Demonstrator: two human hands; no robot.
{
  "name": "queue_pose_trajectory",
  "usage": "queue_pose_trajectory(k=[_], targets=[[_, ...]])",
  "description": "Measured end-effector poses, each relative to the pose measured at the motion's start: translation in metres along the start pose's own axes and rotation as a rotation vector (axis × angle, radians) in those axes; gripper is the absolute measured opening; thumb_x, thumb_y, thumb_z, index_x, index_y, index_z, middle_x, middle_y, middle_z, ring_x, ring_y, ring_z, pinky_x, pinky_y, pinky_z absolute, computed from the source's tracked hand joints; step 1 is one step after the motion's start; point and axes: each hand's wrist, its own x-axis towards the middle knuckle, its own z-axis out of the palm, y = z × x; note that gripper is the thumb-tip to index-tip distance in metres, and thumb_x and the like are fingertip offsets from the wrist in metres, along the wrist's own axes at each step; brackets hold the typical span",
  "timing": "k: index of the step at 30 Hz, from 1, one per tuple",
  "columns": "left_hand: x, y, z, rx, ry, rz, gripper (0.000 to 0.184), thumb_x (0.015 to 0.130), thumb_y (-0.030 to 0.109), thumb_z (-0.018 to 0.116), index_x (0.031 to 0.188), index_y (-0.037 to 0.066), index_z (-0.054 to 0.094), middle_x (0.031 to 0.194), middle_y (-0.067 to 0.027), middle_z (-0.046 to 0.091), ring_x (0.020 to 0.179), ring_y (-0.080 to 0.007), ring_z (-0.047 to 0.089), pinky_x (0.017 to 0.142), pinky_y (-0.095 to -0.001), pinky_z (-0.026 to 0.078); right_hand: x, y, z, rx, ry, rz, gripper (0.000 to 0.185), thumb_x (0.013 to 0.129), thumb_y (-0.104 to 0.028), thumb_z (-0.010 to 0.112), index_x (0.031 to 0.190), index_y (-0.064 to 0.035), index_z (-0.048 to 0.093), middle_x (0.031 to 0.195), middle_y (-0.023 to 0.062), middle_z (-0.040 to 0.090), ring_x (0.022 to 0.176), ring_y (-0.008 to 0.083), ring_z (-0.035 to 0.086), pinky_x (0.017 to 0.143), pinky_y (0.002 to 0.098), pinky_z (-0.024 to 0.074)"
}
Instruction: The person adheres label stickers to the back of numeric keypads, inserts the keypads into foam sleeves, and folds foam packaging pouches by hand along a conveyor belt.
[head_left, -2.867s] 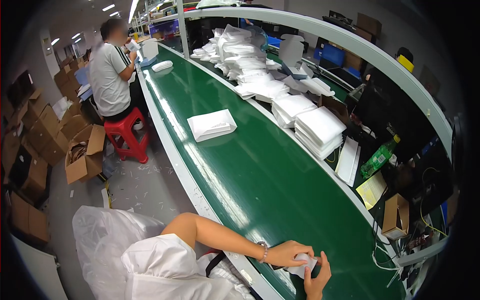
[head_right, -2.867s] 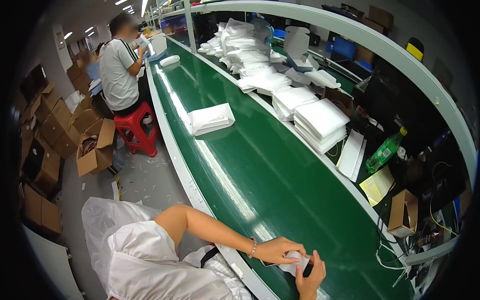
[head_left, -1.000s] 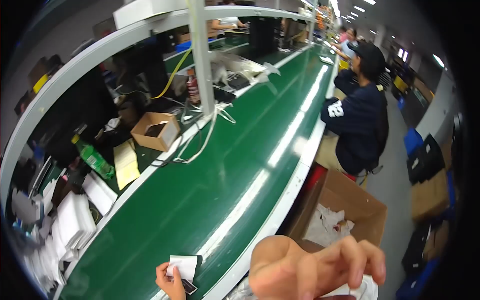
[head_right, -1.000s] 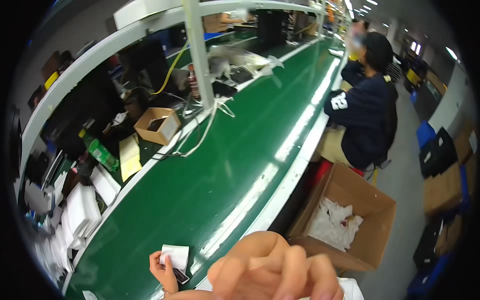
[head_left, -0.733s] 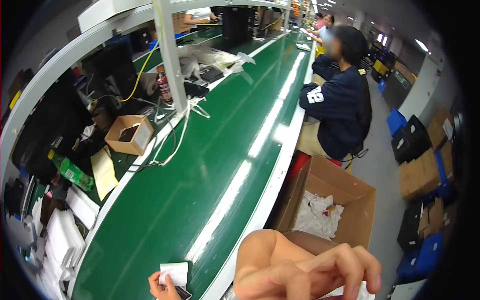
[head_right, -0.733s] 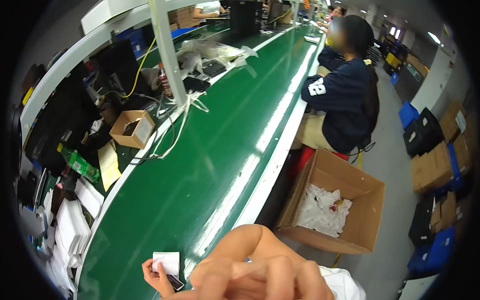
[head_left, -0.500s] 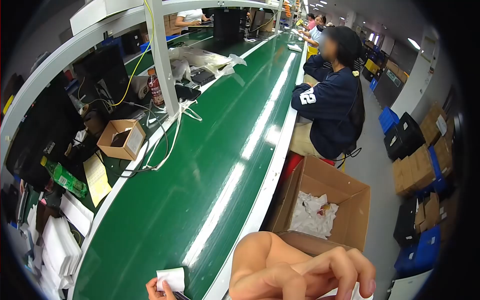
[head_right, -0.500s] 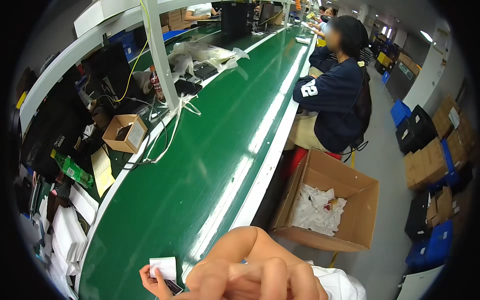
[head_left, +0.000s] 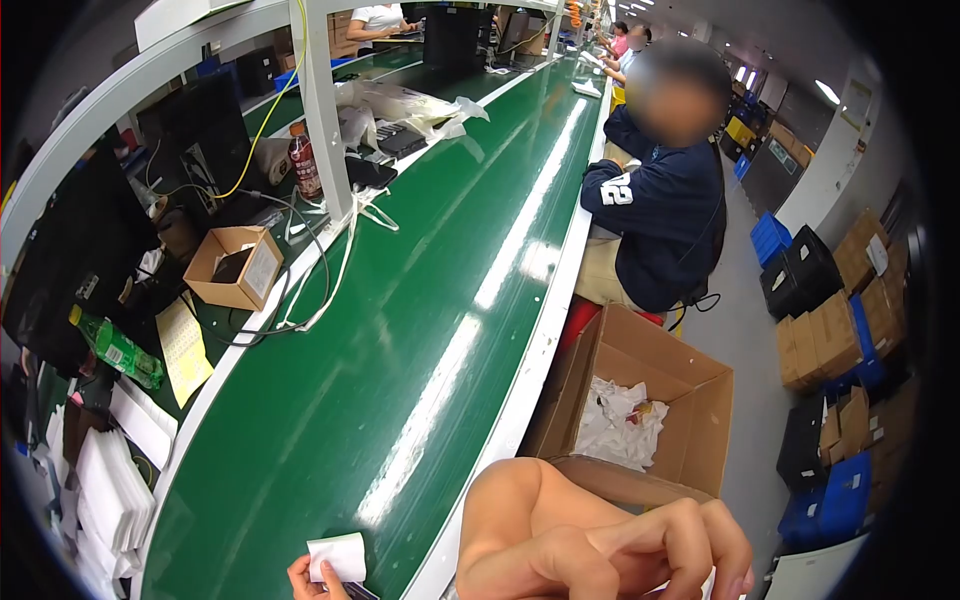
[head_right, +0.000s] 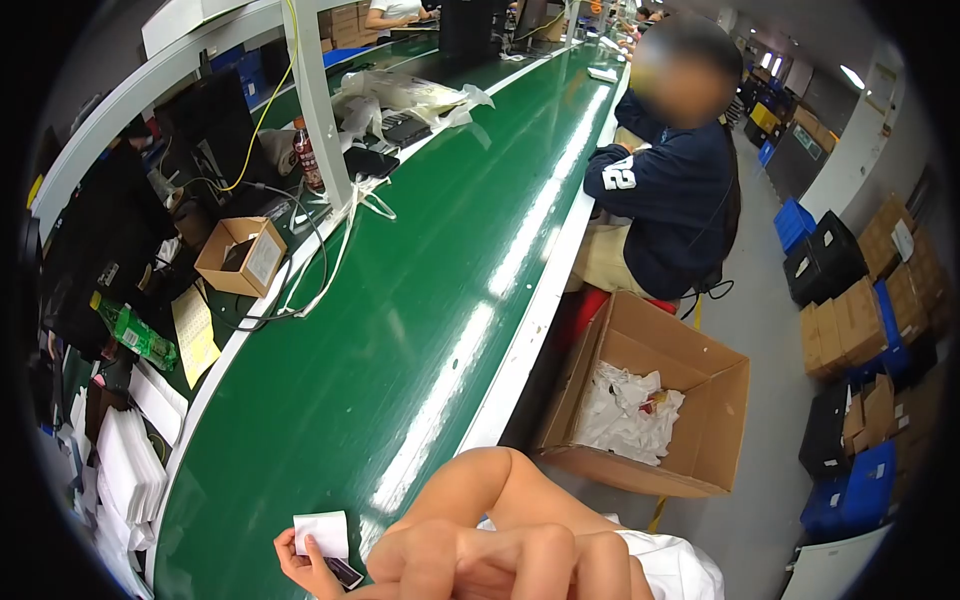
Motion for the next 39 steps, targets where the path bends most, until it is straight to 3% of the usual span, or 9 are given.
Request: queue_pose_trajectory(k=[14,19,33,39], targets=[[-0.003,-0.006,-0.002,0.008,-0.015,-0.012,0.018,0.083,0.008,0.060,0.099,0.001,0.057,0.087,-0.0118,0.059,0.075,-0.0197,0.054,0.071,-0.0288,0.046,-0.001,-0.009,0.011,-0.201,0.105,0.227,0.015,0.087,-0.001,0.051,0.092,-0.0093,0.062,0.091,0.0024,0.058,0.071,0.0100,0.041,0.039,0.0223,0.0418],[-0.004,0.011,0.002,0.046,-0.006,-0.038,0.020,0.079,0.004,0.055,0.098,-0.001,0.052,0.085,-0.0084,0.053,0.073,-0.0144,0.048,0.068,-0.0235,0.040,-0.001,-0.004,0.003,-0.224,0.080,0.158,0.016,0.087,-0.001,0.051,0.095,-0.0098,0.062,0.092,0.0016,0.058,0.073,0.0099,0.042,0.039,0.0214,0.0416],[-0.002,-0.005,0.000,0.000,0.004,-0.035,0.019,0.083,0.009,0.060,0.100,0.000,0.057,0.089,-0.0120,0.059,0.075,-0.0201,0.054,0.070,-0.0288,0.046,0.011,0.007,-0.018,-0.285,-0.075,-0.122,0.021,0.087,0.001,0.051,0.101,-0.0111,0.060,0.097,-0.0006,0.057,0.078,0.0098,0.043,0.039,0.0187,0.0412],[-0.002,-0.009,-0.002,0.019,-0.009,0.004,0.019,0.084,0.009,0.060,0.100,0.000,0.057,0.088,-0.0121,0.059,0.075,-0.0201,0.054,0.069,-0.0289,0.046,0.001,-0.007,0.003,-0.199,0.066,-0.022,0.016,0.086,-0.001,0.054,0.096,-0.0109,0.061,0.094,0.0012,0.057,0.077,0.0106,0.045,0.038,0.0193,0.0420]])
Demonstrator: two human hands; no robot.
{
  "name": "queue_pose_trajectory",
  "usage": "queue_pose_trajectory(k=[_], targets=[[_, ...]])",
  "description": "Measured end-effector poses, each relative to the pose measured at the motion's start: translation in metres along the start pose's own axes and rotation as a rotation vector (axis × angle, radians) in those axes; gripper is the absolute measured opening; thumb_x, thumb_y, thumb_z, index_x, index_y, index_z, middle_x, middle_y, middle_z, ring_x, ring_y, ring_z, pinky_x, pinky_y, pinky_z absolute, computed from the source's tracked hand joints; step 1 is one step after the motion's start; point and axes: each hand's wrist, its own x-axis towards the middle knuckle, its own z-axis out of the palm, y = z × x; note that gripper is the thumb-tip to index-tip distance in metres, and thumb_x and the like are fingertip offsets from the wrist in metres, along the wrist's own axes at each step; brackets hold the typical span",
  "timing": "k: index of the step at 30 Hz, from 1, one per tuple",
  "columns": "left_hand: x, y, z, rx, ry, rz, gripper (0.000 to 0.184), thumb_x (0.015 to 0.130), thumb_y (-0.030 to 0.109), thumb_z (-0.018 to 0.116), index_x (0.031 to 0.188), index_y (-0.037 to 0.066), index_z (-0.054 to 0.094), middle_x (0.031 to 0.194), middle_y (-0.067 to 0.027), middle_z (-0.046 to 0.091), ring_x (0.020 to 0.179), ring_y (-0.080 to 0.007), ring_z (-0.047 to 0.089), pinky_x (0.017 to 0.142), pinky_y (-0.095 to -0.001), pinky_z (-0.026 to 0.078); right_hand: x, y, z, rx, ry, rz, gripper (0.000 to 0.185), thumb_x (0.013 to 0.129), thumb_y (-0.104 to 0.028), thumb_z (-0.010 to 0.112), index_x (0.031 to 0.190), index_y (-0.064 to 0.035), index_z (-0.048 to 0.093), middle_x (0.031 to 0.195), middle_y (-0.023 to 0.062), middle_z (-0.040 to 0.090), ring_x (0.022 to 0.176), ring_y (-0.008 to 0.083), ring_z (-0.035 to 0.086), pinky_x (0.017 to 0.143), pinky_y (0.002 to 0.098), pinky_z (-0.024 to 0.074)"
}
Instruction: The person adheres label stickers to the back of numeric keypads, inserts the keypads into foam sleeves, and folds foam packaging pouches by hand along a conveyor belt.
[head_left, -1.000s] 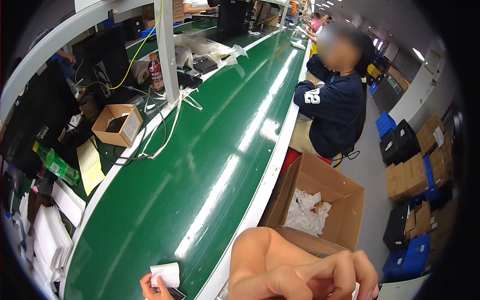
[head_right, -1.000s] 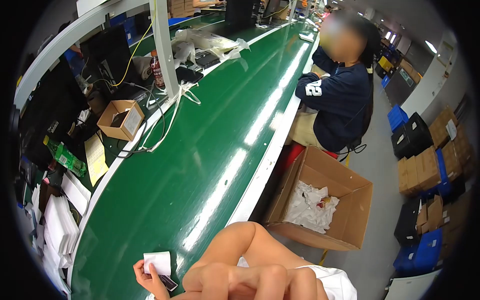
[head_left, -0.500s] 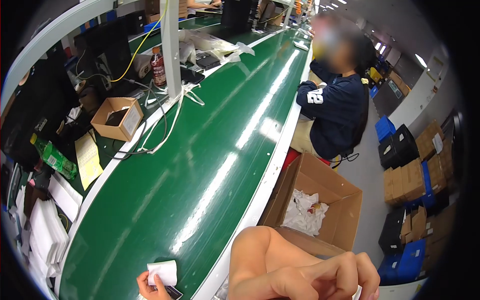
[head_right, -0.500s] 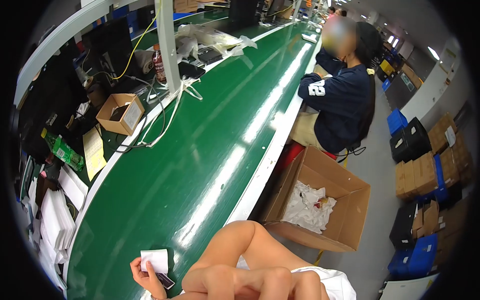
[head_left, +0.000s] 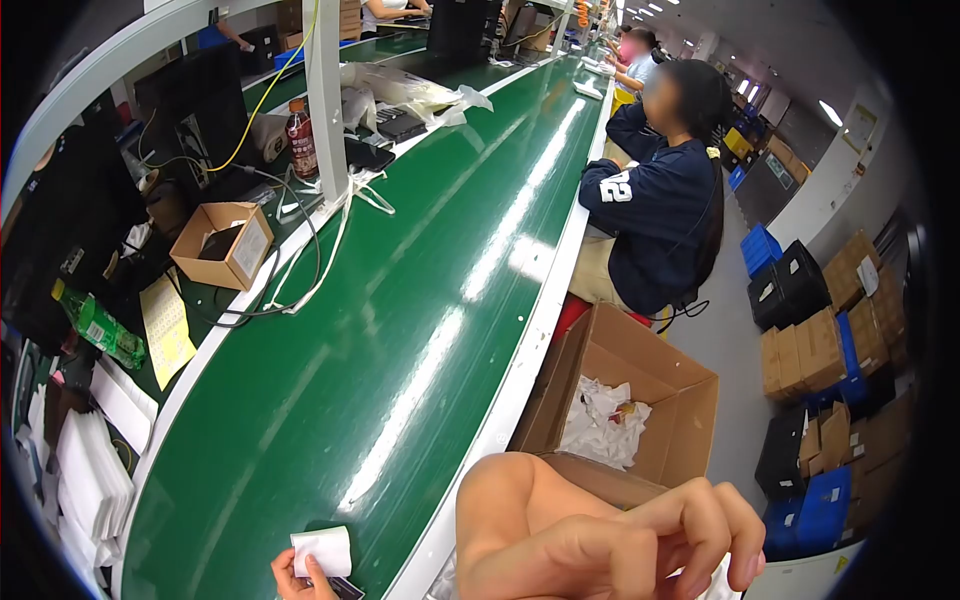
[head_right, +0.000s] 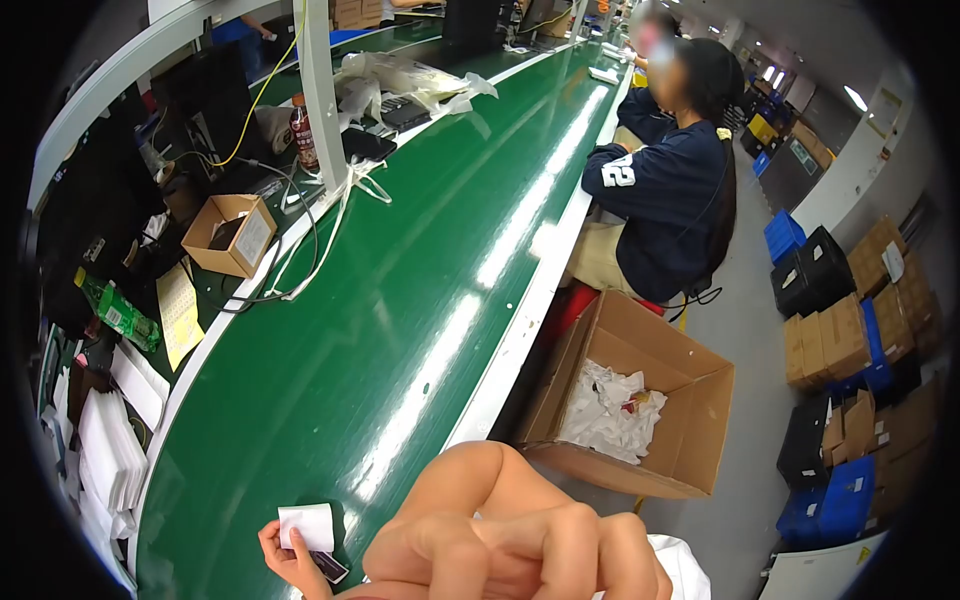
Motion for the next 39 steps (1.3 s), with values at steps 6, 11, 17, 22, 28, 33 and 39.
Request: queue_pose_trajectory(k=[6,11,17,22,28,33,39], targets=[[0.002,-0.002,0.002,-0.035,0.006,-0.016,0.019,0.084,0.010,0.060,0.099,0.000,0.057,0.086,-0.0121,0.059,0.074,-0.0197,0.054,0.068,-0.0284,0.046,-0.001,-0.004,0.003,0.110,0.067,0.087,0.012,0.084,-0.003,0.056,0.092,-0.0104,0.062,0.091,0.0032,0.058,0.075,0.0115,0.046,0.037,0.0197,0.0428],[0.002,0.004,0.001,0.010,0.010,-0.050,0.019,0.083,0.010,0.061,0.099,0.000,0.057,0.085,-0.0118,0.059,0.073,-0.0196,0.053,0.068,-0.0284,0.046,0.000,-0.008,-0.004,0.132,0.000,0.131,0.012,0.083,-0.001,0.057,0.090,-0.0092,0.063,0.087,0.0048,0.057,0.073,0.0121,0.046,0.037,0.0195,0.0436],[0.002,-0.007,-0.001,0.015,0.009,-0.022,0.019,0.083,0.010,0.061,0.098,0.000,0.057,0.084,-0.0115,0.059,0.072,-0.0198,0.053,0.069,-0.0290,0.046,0.002,-0.008,0.004,-0.011,-0.038,0.231,0.016,0.081,0.002,0.057,0.094,-0.0080,0.063,0.084,0.0053,0.055,0.072,0.0129,0.044,0.038,0.0194,0.0446],[0.004,-0.010,-0.002,0.019,0.002,-0.011,0.019,0.083,0.011,0.061,0.098,0.000,0.057,0.084,-0.0115,0.059,0.072,-0.0199,0.053,0.070,-0.0294,0.046,0.003,0.001,0.010,-0.087,0.014,0.192,0.018,0.081,0.003,0.058,0.095,-0.0077,0.063,0.082,0.0054,0.054,0.071,0.0133,0.043,0.040,0.0196,0.0449],[0.004,-0.009,-0.001,0.023,0.011,-0.002,0.019,0.083,0.011,0.061,0.098,0.000,0.058,0.083,-0.0116,0.059,0.072,-0.0200,0.053,0.070,-0.0296,0.046,-0.003,-0.002,0.009,-0.082,0.008,0.194,0.017,0.082,0.001,0.057,0.096,-0.0076,0.062,0.082,0.0052,0.055,0.072,0.0137,0.044,0.043,0.0207,0.0451],[0.004,-0.016,-0.003,0.020,0.005,0.025,0.019,0.083,0.011,0.061,0.098,0.000,0.058,0.083,-0.0117,0.059,0.072,-0.0199,0.053,0.070,-0.0296,0.046,0.006,-0.001,0.008,-0.086,-0.007,0.198,0.017,0.083,-0.001,0.055,0.097,-0.0075,0.062,0.082,0.0050,0.056,0.073,0.0141,0.045,0.045,0.0217,0.0452],[0.004,-0.004,0.001,0.019,0.012,0.017,0.018,0.083,0.010,0.061,0.098,0.000,0.058,0.083,-0.0118,0.059,0.072,-0.0197,0.053,0.069,-0.0296,0.046,0.009,-0.002,0.008,-0.084,-0.033,0.212,0.017,0.084,-0.003,0.054,0.098,-0.0074,0.061,0.081,0.0048,0.056,0.074,0.0145,0.046,0.048,0.0228,0.0453]])
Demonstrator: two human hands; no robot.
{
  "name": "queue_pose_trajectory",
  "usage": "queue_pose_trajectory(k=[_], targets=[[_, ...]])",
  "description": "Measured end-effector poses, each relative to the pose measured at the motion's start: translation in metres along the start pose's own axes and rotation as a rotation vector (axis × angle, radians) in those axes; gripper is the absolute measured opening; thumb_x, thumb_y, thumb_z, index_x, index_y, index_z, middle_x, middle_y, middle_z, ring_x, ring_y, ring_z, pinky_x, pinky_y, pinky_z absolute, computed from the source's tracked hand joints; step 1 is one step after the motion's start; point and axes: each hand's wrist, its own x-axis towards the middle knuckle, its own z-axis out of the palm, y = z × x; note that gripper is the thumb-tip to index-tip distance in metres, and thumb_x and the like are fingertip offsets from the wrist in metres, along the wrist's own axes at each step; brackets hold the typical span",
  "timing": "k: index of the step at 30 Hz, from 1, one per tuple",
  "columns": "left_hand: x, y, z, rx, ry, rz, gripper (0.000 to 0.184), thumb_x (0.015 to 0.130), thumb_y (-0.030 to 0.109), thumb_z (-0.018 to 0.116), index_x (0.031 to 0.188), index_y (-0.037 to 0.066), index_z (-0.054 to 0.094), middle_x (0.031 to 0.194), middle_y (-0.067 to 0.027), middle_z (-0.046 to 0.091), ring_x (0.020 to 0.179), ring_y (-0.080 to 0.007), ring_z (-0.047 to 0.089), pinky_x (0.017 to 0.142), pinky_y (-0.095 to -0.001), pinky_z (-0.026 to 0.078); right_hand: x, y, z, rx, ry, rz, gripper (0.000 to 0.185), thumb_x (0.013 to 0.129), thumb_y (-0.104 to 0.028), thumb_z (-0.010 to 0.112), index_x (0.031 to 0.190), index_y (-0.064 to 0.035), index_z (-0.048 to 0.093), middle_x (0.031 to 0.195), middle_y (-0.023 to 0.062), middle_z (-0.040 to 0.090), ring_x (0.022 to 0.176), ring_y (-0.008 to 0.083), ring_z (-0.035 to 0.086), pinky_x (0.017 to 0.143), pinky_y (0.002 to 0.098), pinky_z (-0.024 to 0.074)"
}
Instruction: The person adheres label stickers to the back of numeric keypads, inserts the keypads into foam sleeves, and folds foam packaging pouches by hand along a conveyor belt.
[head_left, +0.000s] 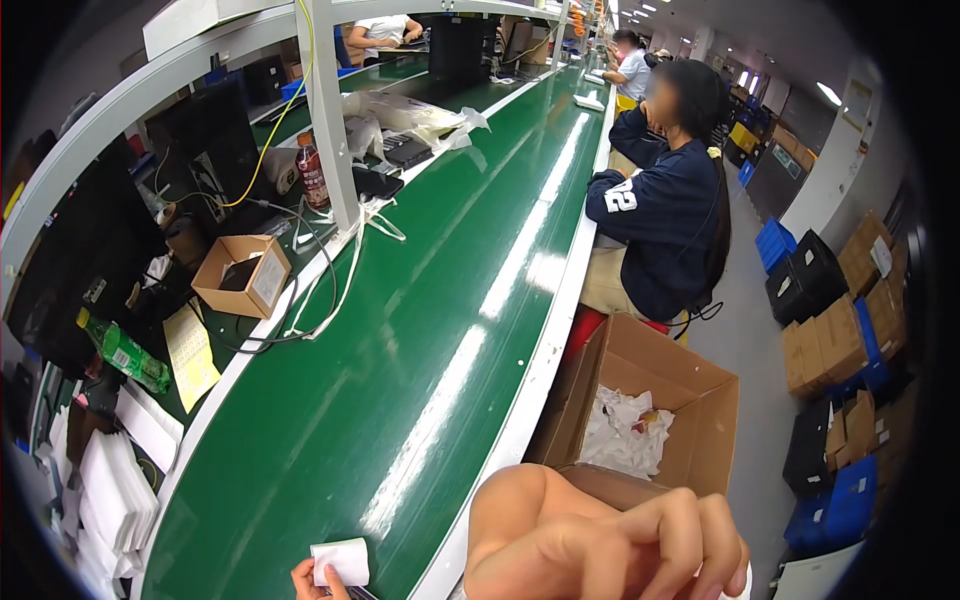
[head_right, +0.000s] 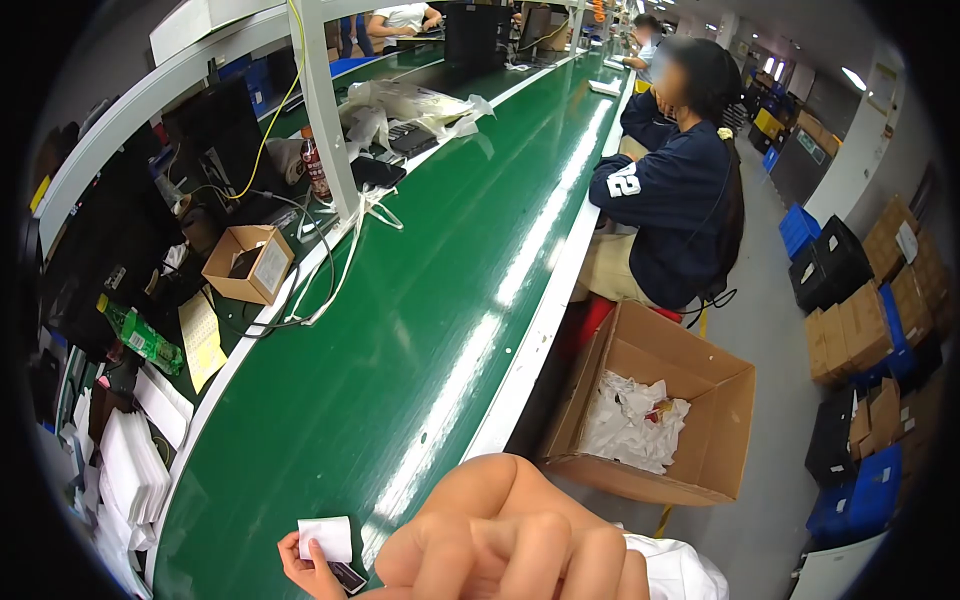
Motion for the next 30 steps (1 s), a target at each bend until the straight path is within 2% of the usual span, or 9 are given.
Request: queue_pose_trajectory(k=[3,9,15,18,26,30], targets=[[0.001,0.002,0.000,-0.001,-0.002,0.009,0.018,0.083,0.010,0.061,0.098,0.000,0.057,0.083,-0.0118,0.059,0.071,-0.0196,0.053,0.069,-0.0293,0.046,0.025,-0.024,0.011,0.004,-0.012,0.007,0.017,0.084,-0.004,0.053,0.099,-0.0073,0.061,0.081,0.0047,0.057,0.075,0.0147,0.047,0.050,0.0233,0.0454],[0.000,0.004,0.002,-0.032,-0.007,0.010,0.018,0.083,0.008,0.060,0.098,0.000,0.057,0.083,-0.0119,0.059,0.071,-0.0195,0.053,0.069,-0.0287,0.046,-0.004,0.006,-0.002,-0.004,-0.014,0.027,0.017,0.085,-0.006,0.052,0.100,-0.0072,0.061,0.081,0.0046,0.057,0.076,0.0151,0.048,0.053,0.0245,0.0455],[0.000,-0.005,-0.001,-0.010,-0.013,0.017,0.018,0.084,0.008,0.060,0.099,-0.001,0.057,0.083,-0.0120,0.059,0.070,-0.0194,0.053,0.068,-0.0285,0.046,0.022,-0.036,-0.010,-0.013,-0.015,0.036,0.018,0.086,-0.007,0.051,0.102,-0.0071,0.060,0.081,0.0044,0.058,0.077,0.0155,0.048,0.056,0.0256,0.0456],[0.000,0.000,0.000,-0.007,-0.010,0.019,0.018,0.084,0.008,0.060,0.099,-0.001,0.056,0.084,-0.0121,0.059,0.071,-0.0195,0.053,0.068,-0.0285,0.046,0.000,-0.002,-0.008,-0.021,-0.015,0.038,0.018,0.087,-0.008,0.050,0.102,-0.0071,0.060,0.081,0.0043,0.059,0.077,0.0157,0.049,0.058,0.0261,0.0457],[0.000,0.011,0.003,-0.019,-0.002,0.013,0.018,0.084,0.010,0.060,0.099,0.000,0.057,0.085,-0.0124,0.059,0.071,-0.0200,0.054,0.068,-0.0285,0.046,0.000,0.005,-0.010,-0.033,-0.025,0.072,0.020,0.088,-0.011,0.048,0.104,-0.0069,0.060,0.080,0.0040,0.060,0.079,0.0162,0.050,0.062,0.0276,0.0459],[0.000,0.037,0.008,0.060,-0.015,-0.029,0.018,0.079,0.004,0.054,0.096,-0.001,0.052,0.085,-0.0083,0.053,0.074,-0.0152,0.047,0.071,-0.0248,0.040,0.005,-0.009,-0.014,-0.034,-0.027,0.091,0.020,0.089,-0.012,0.047,0.105,-0.0069,0.059,0.080,0.0039,0.060,0.080,0.0165,0.051,0.064,0.0284,0.0459]])
